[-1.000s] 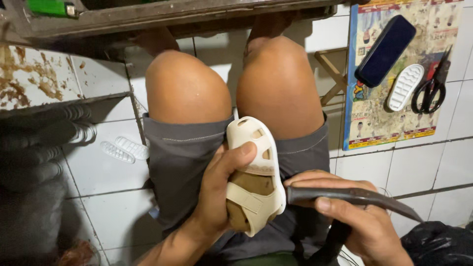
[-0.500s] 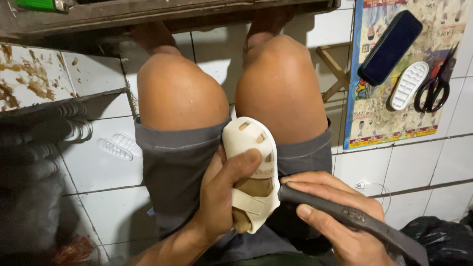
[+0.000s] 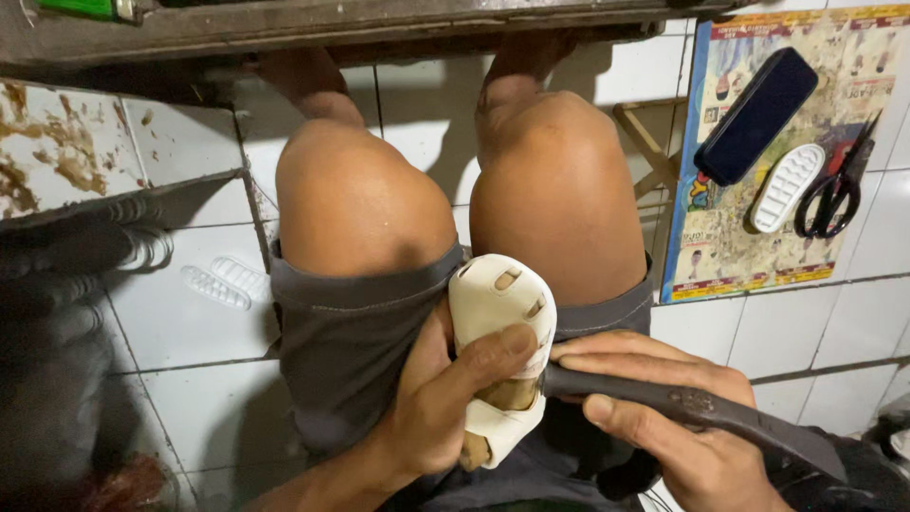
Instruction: The person heats a white slipper sole on a gas burner, then uses a curved metal tool to scrape and smooth the edges of the slipper. The person repeats this process for multiple slippers, placing finished ones on a nearby shelf.
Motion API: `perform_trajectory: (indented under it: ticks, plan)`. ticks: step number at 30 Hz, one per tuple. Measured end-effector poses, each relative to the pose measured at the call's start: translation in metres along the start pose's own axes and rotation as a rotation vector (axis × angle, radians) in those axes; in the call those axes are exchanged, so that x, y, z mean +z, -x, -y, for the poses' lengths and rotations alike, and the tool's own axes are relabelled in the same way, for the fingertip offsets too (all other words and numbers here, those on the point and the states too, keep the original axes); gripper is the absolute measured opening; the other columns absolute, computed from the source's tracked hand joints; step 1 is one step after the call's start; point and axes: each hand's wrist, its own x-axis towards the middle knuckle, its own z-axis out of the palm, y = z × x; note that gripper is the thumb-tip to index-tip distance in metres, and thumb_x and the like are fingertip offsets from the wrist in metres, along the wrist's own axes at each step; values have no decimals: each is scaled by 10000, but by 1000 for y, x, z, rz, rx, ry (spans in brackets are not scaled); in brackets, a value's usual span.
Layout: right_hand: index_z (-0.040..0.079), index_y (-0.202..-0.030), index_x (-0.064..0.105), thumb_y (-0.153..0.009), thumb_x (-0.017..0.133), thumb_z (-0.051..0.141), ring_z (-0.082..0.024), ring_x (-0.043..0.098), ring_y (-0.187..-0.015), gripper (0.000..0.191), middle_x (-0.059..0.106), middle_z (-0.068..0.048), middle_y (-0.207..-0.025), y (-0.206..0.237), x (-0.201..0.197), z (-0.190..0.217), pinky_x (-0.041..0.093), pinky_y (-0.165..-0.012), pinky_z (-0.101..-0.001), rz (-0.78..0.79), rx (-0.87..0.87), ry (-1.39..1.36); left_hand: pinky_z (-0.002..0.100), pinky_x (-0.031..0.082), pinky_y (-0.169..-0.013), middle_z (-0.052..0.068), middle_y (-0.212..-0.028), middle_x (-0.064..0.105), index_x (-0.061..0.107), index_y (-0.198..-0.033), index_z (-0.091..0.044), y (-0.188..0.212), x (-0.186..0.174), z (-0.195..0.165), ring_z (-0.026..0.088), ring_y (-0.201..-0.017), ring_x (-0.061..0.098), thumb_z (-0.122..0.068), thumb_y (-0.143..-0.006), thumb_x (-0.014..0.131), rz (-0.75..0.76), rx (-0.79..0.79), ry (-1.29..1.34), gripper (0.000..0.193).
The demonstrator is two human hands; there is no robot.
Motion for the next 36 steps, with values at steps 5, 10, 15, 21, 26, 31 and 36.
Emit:
perform_trajectory:
  ticks: [5, 10, 15, 21, 26, 31, 36]
  plan:
    - [-49, -1078, 827, -782, 725, 81, -267, 732, -1013, 339, 759, -173, -1127, -1, -1, -2, 599, -875, -333, 96, -26, 75, 289, 525, -639, 60, -899, 635, 571, -1167, -16, 1, -3, 1, 117, -732, 613, -267, -969, 645, -32, -108, 50, 328]
    - [-91, -1095, 781, -784, 683, 56, -295, 779, -1011, 358, 754, -220, -1104, -5, 6, 1, 589, -904, -353, -133, -93, -62, 282, 519, -665, 61, -922, 631, 565, -1181, -19, 1, -3, 1, 115, -760, 610, -280, -976, 638, -23, -105, 52, 339]
    - [-95, -1115, 758, -835, 693, 42, -319, 750, -995, 319, 736, -230, -1164, -6, 8, 0, 594, -898, -368, -69, -129, 15, 273, 502, -653, 64, -921, 622, 571, -1175, 11, 2, -3, -1, 115, -759, 601, -284, -1011, 635, 44, -92, 46, 343]
    - [-104, -1112, 751, -827, 675, 32, -331, 755, -1090, 325, 715, -240, -1179, -12, 2, 13, 558, -972, -377, -146, -146, 102, 261, 492, -617, 63, -911, 616, 532, -1242, -17, 1, 1, 2, 111, -727, 601, -241, -936, 672, -58, -131, 139, 404]
    - [-86, -1116, 768, -842, 686, 73, -307, 713, -1080, 327, 721, -206, -1168, -22, 0, 29, 574, -954, -359, 24, -128, 134, 269, 468, -767, 62, -1031, 586, 495, -1304, -28, 5, 1, 1, 113, -902, 566, -243, -913, 720, -63, -143, 42, 500]
    - [-131, -1085, 754, -825, 672, 60, -350, 729, -1063, 333, 759, -276, -1142, -29, -3, 25, 554, -958, -395, -9, -222, -76, 308, 474, -911, 80, -1092, 582, 491, -1251, -22, 4, 5, -10, 132, -1029, 563, -255, -867, 740, -61, -88, -139, 514]
    - [-117, -1080, 777, -834, 691, 79, -359, 789, -966, 326, 736, -271, -1134, -36, -31, 14, 636, -862, -419, 138, -41, -277, 309, 508, -922, 117, -1074, 670, 487, -1228, 3, 2, 12, -22, 148, -1028, 633, -239, -853, 746, -6, -188, -231, 516]
